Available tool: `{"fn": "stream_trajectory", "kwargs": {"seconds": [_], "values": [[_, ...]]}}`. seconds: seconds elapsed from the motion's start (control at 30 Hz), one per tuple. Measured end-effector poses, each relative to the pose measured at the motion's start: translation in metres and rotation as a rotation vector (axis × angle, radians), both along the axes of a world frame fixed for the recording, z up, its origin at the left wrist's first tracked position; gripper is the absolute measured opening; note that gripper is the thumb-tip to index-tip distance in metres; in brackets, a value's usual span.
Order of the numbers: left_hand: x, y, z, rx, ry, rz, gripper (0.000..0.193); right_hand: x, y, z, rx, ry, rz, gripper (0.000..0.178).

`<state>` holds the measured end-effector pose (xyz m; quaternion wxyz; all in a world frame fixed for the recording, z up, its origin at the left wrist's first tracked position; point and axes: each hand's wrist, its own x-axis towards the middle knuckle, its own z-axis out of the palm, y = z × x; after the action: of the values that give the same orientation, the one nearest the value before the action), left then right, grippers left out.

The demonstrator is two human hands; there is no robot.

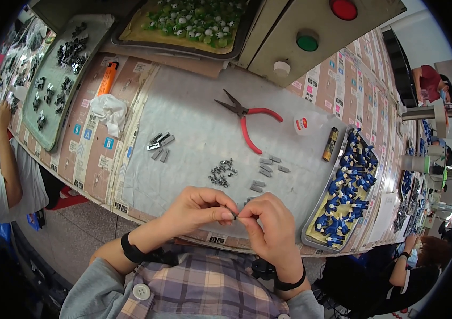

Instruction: Assembling small metal components by hand and applying glue.

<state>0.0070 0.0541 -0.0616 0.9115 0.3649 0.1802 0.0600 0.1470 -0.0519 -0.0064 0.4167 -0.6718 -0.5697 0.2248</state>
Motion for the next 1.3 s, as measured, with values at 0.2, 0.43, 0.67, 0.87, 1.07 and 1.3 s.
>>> {"fn": "stream_trajectory", "kwargs": {"seconds": [0.2, 0.43, 0.67, 0.87, 1.07, 1.3], "values": [[0.001, -0.001, -0.002, -0.061, -0.025, -0.037, 0.014, 0.0, 0.0, 0.003, -0.011, 0.003, 0.0, 0.011], [0.002, -0.003, 0.001, -0.078, -0.008, -0.015, 0.014, -0.003, -0.001, 0.002, -0.023, 0.046, -0.035, 0.01], [0.002, -0.003, 0.006, 0.439, -0.03, 0.132, 0.01, -0.009, -0.006, -0.004, -0.03, 0.261, -0.111, 0.009], [0.004, -0.004, 0.006, 0.76, -0.11, 0.218, 0.009, -0.009, -0.009, -0.002, -0.031, 0.282, -0.086, 0.01], [0.004, -0.005, 0.006, 0.88, -0.12, 0.241, 0.012, -0.006, -0.012, -0.003, -0.026, 0.266, -0.064, 0.01], [0.004, -0.007, 0.007, 1.06, -0.155, 0.248, 0.016, 0.004, -0.016, -0.003, -0.083, 0.275, 0.014, 0.009]]}}
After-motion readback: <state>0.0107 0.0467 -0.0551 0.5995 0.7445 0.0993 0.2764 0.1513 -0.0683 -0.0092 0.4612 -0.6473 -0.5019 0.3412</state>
